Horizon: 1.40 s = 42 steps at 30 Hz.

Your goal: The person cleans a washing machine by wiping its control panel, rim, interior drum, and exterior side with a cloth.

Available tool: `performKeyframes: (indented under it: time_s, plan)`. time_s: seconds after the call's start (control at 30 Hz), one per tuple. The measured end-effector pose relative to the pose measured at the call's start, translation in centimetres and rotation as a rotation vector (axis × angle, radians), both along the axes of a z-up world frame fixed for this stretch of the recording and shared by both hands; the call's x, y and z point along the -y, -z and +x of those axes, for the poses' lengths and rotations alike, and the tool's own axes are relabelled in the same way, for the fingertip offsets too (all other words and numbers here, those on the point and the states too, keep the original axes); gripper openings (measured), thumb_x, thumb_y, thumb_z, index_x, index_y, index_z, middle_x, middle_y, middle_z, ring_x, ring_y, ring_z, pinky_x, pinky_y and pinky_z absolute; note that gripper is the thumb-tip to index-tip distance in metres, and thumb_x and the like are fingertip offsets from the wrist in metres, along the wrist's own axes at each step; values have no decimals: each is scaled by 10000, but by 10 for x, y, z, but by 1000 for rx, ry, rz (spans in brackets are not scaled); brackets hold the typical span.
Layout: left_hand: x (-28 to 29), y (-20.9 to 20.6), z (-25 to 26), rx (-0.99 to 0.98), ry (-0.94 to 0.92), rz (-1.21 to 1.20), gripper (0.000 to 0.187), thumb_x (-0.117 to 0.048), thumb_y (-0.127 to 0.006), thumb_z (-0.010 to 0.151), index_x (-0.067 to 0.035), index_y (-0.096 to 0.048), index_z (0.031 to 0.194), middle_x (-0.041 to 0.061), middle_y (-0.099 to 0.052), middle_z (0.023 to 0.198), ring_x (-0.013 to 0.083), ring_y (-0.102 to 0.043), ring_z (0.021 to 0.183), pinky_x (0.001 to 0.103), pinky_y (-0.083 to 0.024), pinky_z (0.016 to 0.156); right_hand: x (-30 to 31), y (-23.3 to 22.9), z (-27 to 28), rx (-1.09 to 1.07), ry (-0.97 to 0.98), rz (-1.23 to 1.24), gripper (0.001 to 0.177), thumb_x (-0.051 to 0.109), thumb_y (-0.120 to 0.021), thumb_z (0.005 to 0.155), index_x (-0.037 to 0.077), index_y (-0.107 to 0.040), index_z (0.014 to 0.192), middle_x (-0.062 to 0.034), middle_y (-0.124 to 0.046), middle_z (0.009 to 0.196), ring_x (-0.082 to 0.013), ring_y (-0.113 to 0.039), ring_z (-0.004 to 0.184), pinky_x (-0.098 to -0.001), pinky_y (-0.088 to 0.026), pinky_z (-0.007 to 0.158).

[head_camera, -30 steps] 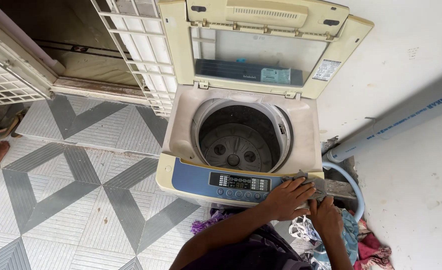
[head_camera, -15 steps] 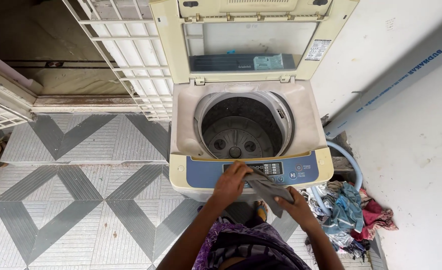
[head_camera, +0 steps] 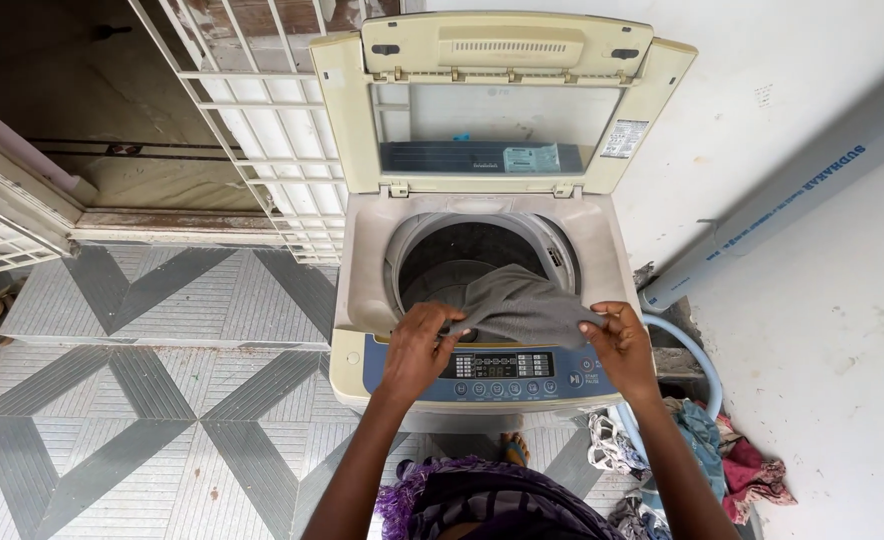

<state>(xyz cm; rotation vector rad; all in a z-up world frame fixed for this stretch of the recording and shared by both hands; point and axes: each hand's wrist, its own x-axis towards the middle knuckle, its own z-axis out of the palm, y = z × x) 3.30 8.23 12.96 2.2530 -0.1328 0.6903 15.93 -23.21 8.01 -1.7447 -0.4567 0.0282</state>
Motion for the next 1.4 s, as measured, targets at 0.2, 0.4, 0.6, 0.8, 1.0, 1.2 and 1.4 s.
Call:
performKeyframes:
  time_s: [0.2, 0.4, 0.6, 0.8, 1.0, 1.2, 1.4]
  plan:
    - [-12, 43, -37, -412, 38, 89, 247, -346, -733, 933, -99, -746, 934, 85, -743, 908, 271, -700, 939, 433, -527, 869, 32, 75, -24, -433, -2, -323, 401, 211, -731, 905, 24, -549, 1210, -93, -733, 774, -99, -657, 682, -254, -498, 607]
    - [20, 47, -8, -148, -165, 1, 372, -316, -538, 1030, -33, -671, 1233, 152, -693, 1249, 333, -623, 1185, 473, -489, 1026, 44, 82, -45, -529, -130, -421, 369, 214, -718, 920, 65, -563, 1220, -93, -672, 722, -125, -580, 627, -288, -441, 561]
    - [82, 83, 10, -568, -108, 393, 596, -435, -491, 1016, 16, -491, 1404, 229, -434, 1486, 492, -262, 1419, 675, -144, 1145, 21, 2, -78, -334, -187, -1128, 373, 340, -665, 946, 213, -597, 1290, 21, -734, 874, -184, -718, 805, -348, -521, 695]
    - [102, 84, 15, -319, -198, 482, 604, -363, -492, 981, 24, -479, 1444, 236, -379, 1554, 476, -268, 1445, 622, -165, 1158, -17, -10, -76, 430, 0, -746, 299, 241, -624, 973, 68, -652, 1215, -113, -627, 1206, -289, -646, 1090, -424, -560, 848]
    - [110, 119, 23, -271, -104, 215, 367, -207, -550, 970, -9, -581, 1278, 194, -539, 1315, 376, -476, 1284, 543, -320, 1142, -56, 60, -43, 680, -71, -762, 331, 112, -600, 897, 48, -652, 1218, -143, -608, 1174, -333, -597, 1045, -461, -476, 906]
    - [58, 114, 9, -363, -213, 256, 289, -235, -525, 1002, -33, -613, 1189, 180, -566, 1238, 358, -512, 1213, 516, -372, 1087, -109, 71, -45, 705, -194, -723, 333, 134, -607, 898, 43, -625, 1218, -143, -576, 1131, -331, -558, 1076, -465, -443, 934]
    - [-42, 101, -27, -463, -407, 336, 348, -327, -511, 969, -55, -610, 1162, 148, -562, 1237, 338, -473, 1272, 637, -209, 1180, -221, 48, -72, 647, -426, -795, 329, 204, -570, 946, 42, -603, 1230, -117, -557, 1135, -291, -542, 1049, -440, -435, 919]
